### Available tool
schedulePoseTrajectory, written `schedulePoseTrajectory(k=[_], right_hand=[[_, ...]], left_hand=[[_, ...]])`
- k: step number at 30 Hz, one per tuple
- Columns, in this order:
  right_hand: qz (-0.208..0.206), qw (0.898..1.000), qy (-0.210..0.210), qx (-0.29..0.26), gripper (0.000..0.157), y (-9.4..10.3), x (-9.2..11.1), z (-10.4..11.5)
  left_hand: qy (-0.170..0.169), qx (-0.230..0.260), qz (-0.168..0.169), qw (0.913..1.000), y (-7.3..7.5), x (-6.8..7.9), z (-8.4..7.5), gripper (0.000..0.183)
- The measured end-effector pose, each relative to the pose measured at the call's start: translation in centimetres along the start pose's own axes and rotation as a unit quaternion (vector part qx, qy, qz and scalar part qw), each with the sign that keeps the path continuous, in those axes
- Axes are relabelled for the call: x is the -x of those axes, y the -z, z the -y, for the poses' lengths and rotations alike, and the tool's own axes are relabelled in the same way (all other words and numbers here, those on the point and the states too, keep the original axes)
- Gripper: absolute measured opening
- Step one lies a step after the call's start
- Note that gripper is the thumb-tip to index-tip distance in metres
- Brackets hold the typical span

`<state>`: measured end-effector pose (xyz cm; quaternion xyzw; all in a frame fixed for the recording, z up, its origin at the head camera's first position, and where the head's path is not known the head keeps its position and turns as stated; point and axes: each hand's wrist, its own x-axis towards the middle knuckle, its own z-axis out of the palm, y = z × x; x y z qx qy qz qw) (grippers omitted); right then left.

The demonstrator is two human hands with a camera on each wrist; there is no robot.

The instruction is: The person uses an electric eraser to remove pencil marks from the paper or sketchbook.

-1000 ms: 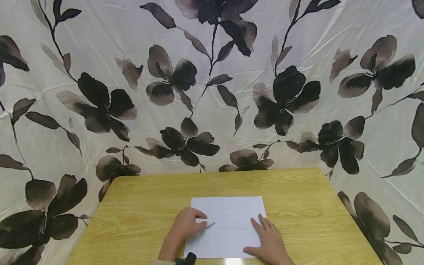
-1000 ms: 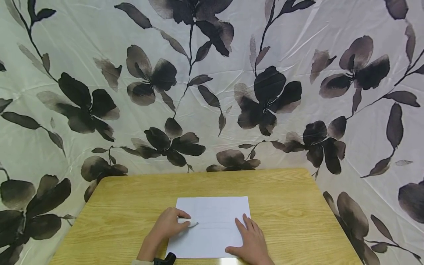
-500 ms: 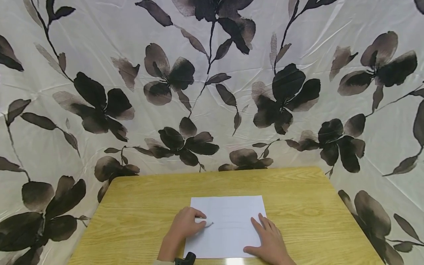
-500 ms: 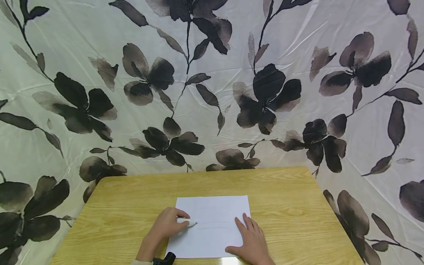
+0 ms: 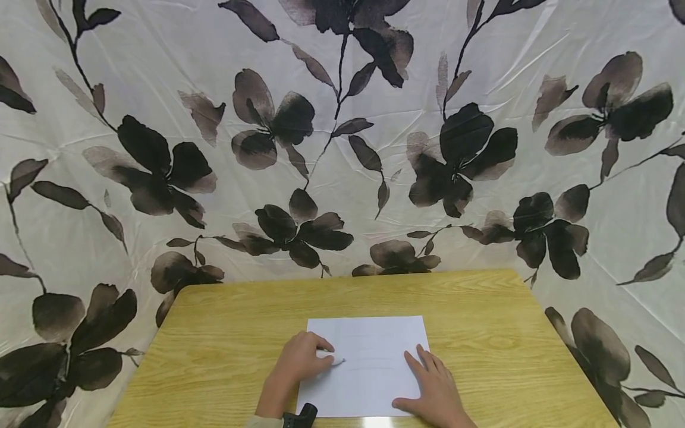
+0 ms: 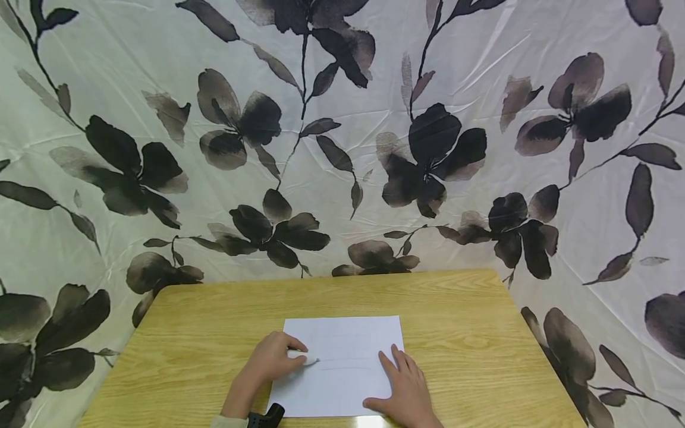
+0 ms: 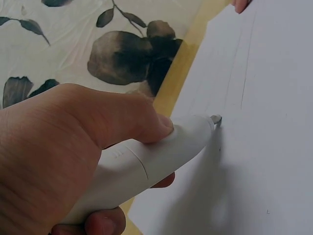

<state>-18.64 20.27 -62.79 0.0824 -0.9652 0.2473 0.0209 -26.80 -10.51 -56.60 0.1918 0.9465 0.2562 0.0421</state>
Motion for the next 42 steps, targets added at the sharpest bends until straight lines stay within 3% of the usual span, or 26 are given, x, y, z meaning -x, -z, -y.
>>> schedulePoseTrajectory(k=[7, 15, 23, 27, 31, 42], right_hand=[[0.0, 1.0, -0.003, 0.003, 0.106, 0.1, -0.1, -0.1], [0.003, 1.0, -0.009, 0.001, 0.108, -0.2, 0.0, -0.2], [0.005, 1.0, -0.007, 0.005, 0.107, 0.0, 0.0, -0.1], [0.008, 1.0, -0.012, 0.003, 0.106, 0.0, 0.0, 0.0], [0.009, 1.0, -0.02, 0.007, 0.107, 0.0, 0.0, 0.0], [-0.006, 1.0, -0.005, 0.009, 0.107, -0.1, 0.0, 0.1]], left_hand=[[-0.013, -0.001, 0.017, 0.9998, -0.1, -0.3, -0.2, 0.012], [-0.007, -0.013, 0.003, 0.9999, 0.3, -0.2, 0.2, 0.011], [-0.023, -0.005, 0.026, 0.9994, -0.3, -0.9, -0.2, 0.013], [-0.014, -0.009, 0.027, 0.9995, -0.2, -1.0, -0.4, 0.011], [-0.028, -0.012, 0.026, 0.9992, -0.2, -1.1, -0.6, 0.012], [-0.025, -0.017, 0.015, 0.9994, 0.3, -1.0, -1.0, 0.008]])
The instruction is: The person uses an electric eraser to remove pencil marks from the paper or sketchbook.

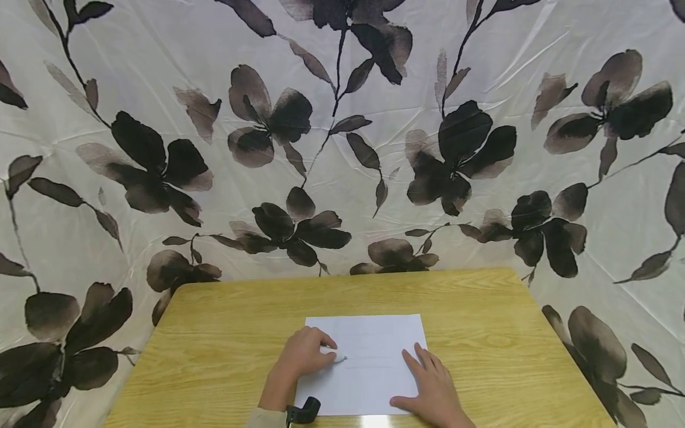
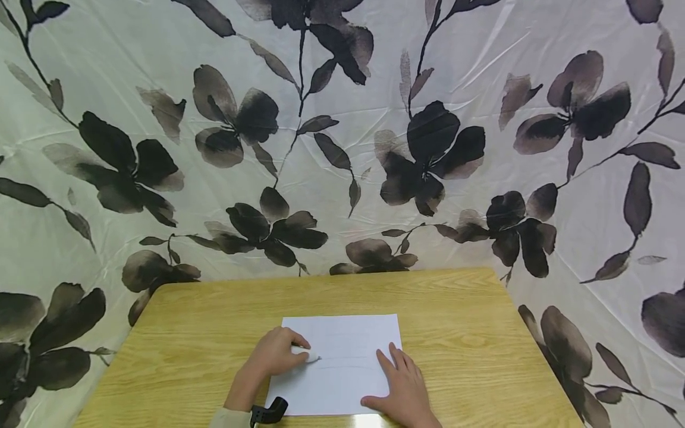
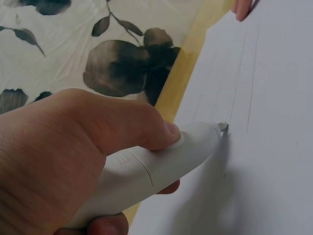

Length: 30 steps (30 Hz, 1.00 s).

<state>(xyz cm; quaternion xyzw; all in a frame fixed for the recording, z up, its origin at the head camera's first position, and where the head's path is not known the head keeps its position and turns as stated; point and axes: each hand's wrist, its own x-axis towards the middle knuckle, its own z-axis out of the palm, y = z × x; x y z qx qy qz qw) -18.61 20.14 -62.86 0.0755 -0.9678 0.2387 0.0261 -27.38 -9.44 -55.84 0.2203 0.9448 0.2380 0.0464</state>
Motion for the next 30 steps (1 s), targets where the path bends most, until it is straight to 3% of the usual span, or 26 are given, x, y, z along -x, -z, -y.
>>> schedulePoseTrajectory(k=[16, 24, 30], right_hand=[[0.001, 1.0, 0.005, -0.007, 0.105, -0.01, 0.06, -0.15], [-0.008, 1.0, 0.003, -0.01, 0.106, -0.31, 0.27, -0.22], [-0.006, 1.0, 0.004, -0.01, 0.106, -0.26, 0.19, -0.24]], left_hand=[[-0.004, 0.004, 0.007, 1.0, -0.45, -0.16, -0.07, 0.011], [0.019, 0.008, -0.002, 0.9998, -0.44, 0.18, 0.54, 0.01], [0.006, 0.017, 0.003, 0.9998, -0.75, 0.08, 0.78, 0.011]])
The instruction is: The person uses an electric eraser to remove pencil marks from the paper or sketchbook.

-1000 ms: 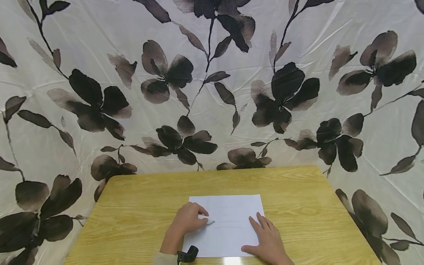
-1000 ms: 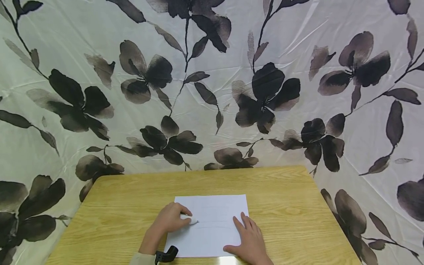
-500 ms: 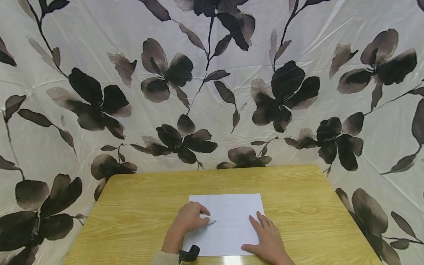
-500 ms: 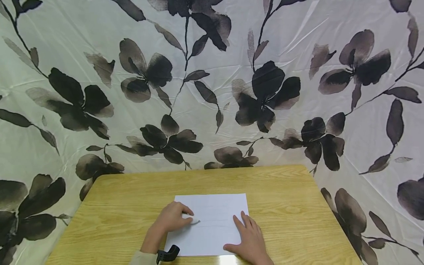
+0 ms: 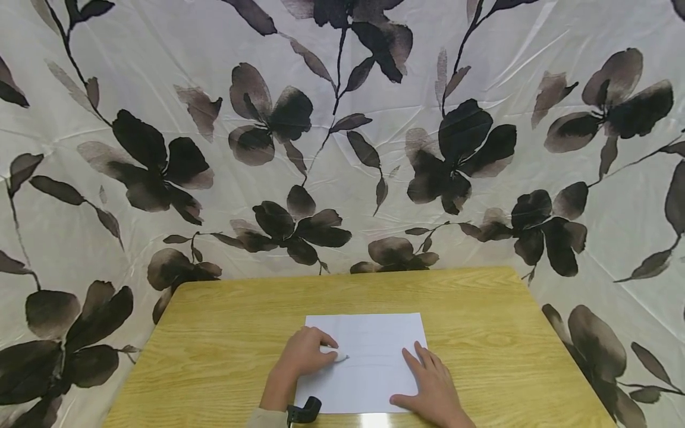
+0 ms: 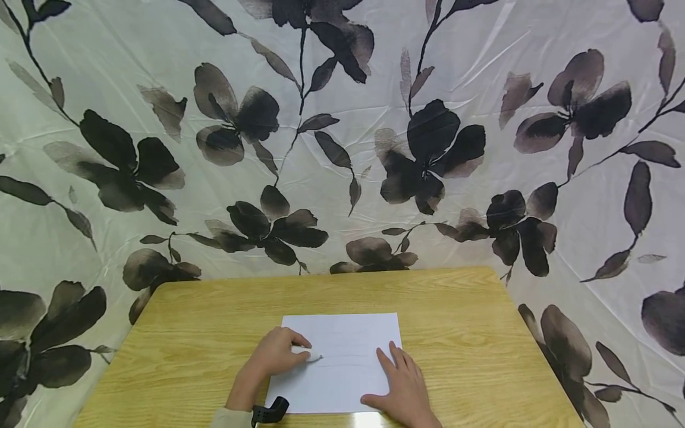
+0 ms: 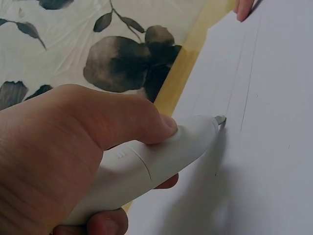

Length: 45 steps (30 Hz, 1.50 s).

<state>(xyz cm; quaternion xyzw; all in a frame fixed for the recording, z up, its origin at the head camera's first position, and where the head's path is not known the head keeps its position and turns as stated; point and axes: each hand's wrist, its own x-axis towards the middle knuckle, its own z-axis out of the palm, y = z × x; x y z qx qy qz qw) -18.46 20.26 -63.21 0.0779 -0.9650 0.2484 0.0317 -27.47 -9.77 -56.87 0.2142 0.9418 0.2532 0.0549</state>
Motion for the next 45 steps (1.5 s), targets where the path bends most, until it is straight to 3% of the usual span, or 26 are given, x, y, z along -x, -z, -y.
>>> schedulePoseTrajectory(k=[9, 15, 22, 30, 37, 45], right_hand=[[0.01, 1.0, -0.007, -0.001, 0.105, 0.4, 0.02, 0.35], [0.007, 1.0, -0.004, -0.001, 0.105, 0.36, -0.1, 0.33], [0.009, 1.0, 0.0, 0.005, 0.106, 0.08, -0.1, 0.12], [0.012, 1.0, -0.001, 0.003, 0.106, 0.19, -0.2, 0.09], [0.021, 1.0, -0.002, -0.004, 0.106, 0.32, -0.07, 0.28], [0.015, 1.0, 0.001, 0.007, 0.107, 0.12, -0.27, -0.03]], left_hand=[[0.011, 0.009, -0.002, 0.9999, 0.23, 0.29, -0.31, 0.011], [-0.008, 0.008, -0.003, 0.9999, 0.02, 0.09, -0.34, 0.011], [0.019, 0.015, -0.008, 0.9997, 0.23, 0.41, 0.03, 0.01], [0.0, 0.017, -0.005, 0.9999, -0.4, -0.03, -0.05, 0.011], [0.02, 0.01, -0.003, 0.9997, 0.13, 0.23, -0.3, 0.01], [0.008, 0.018, 0.002, 0.9998, 0.2, 0.1, -0.32, 0.01]])
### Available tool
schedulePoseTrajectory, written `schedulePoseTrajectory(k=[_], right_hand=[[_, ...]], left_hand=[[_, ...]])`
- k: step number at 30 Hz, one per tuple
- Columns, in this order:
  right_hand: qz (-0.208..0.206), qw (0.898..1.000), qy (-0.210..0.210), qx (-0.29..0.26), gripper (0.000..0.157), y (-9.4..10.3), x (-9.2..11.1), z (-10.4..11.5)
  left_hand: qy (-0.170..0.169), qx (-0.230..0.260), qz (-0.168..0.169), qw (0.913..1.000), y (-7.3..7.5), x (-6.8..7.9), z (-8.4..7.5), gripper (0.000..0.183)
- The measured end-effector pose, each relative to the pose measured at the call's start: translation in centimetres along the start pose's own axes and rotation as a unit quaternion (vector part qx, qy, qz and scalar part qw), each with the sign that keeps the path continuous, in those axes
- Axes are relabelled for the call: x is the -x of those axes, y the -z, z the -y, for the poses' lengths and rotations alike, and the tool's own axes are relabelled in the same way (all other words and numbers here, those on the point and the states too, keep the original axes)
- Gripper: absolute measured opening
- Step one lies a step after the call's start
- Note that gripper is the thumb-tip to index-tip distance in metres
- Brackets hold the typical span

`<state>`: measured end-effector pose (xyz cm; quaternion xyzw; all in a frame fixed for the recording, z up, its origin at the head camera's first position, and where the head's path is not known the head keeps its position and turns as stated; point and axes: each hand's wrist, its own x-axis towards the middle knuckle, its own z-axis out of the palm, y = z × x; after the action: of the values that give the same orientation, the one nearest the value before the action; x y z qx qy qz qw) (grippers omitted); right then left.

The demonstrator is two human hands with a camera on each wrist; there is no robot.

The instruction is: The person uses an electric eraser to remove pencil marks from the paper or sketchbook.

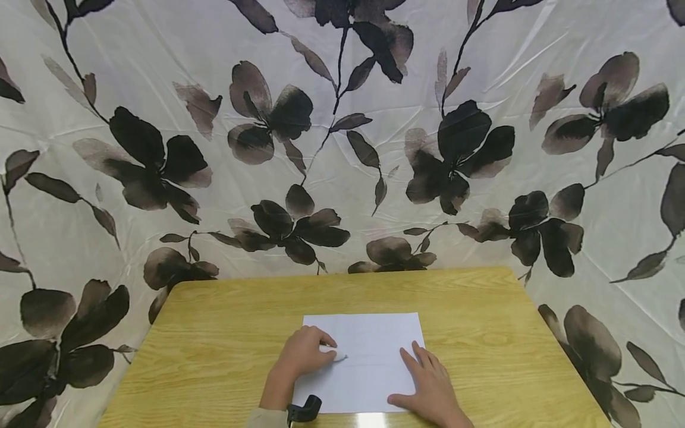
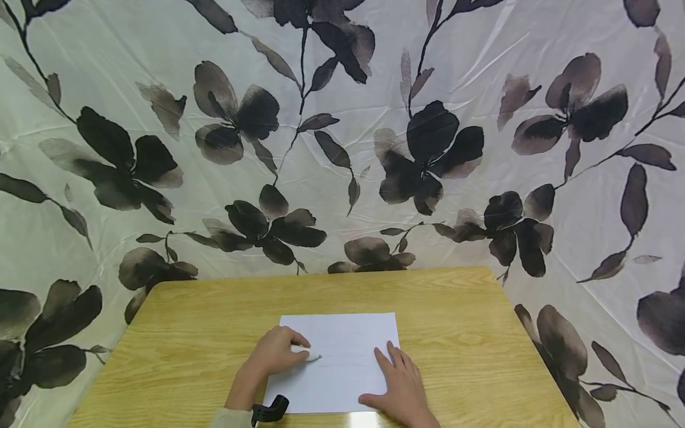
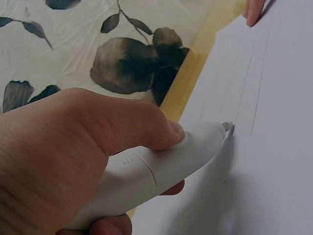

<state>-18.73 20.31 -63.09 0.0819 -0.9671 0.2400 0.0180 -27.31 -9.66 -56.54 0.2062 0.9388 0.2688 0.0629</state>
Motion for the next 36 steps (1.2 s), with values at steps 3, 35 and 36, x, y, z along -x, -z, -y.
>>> schedulePoseTrajectory(k=[3, 35, 36], right_hand=[[-0.001, 1.0, -0.001, -0.004, 0.107, 0.06, 0.1, 0.02], [-0.006, 1.0, 0.004, -0.003, 0.106, 0.1, 0.11, 0.06], [-0.006, 1.0, 0.005, -0.004, 0.105, 0.07, 0.12, 0.08]], left_hand=[[0.01, 0.002, -0.005, 0.9999, 0.17, 0.15, 0.25, 0.01], [-0.002, -0.005, -0.006, 1.0, -0.45, -0.48, 0.19, 0.01], [0.001, -0.006, -0.005, 1.0, -0.49, -0.45, 0.27, 0.01]])
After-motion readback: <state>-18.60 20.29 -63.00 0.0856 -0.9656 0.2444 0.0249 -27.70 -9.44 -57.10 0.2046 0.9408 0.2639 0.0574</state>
